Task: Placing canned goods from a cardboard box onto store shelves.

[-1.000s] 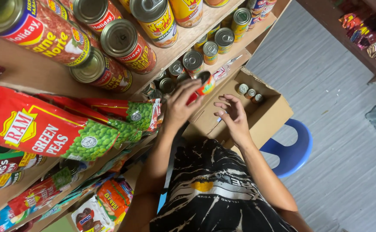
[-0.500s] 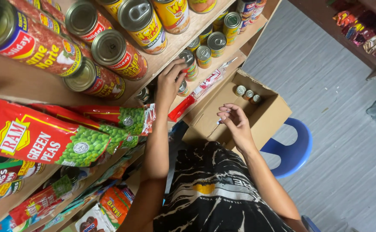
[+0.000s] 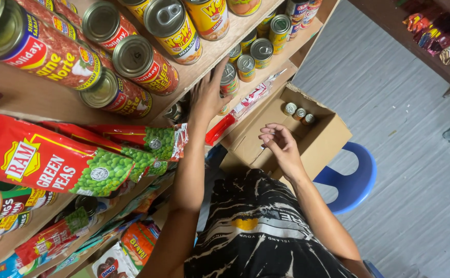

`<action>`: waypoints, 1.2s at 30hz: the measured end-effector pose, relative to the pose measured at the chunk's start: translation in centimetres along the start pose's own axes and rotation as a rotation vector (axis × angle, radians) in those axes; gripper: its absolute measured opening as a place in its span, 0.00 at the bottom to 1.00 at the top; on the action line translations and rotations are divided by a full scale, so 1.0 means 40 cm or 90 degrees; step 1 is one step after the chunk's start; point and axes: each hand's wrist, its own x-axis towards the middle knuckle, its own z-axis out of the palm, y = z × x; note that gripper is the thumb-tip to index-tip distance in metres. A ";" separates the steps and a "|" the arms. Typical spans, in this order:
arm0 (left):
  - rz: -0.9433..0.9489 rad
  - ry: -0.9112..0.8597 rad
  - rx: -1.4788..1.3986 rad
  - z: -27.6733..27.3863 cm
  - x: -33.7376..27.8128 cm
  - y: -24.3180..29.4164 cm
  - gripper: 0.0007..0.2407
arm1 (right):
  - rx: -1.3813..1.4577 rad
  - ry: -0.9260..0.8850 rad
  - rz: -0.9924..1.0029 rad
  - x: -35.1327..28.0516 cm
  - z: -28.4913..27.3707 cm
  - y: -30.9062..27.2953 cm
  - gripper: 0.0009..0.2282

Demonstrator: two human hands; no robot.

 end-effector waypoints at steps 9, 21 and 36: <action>-0.109 -0.071 0.042 0.082 0.033 -0.041 0.42 | 0.015 -0.009 -0.012 0.004 -0.020 0.008 0.14; -0.032 0.025 -0.122 0.043 0.055 -0.064 0.27 | 0.013 0.004 -0.017 0.006 -0.022 -0.014 0.14; 0.041 0.192 0.105 0.257 0.137 -0.463 0.14 | 0.024 0.020 -0.011 0.002 -0.043 0.000 0.14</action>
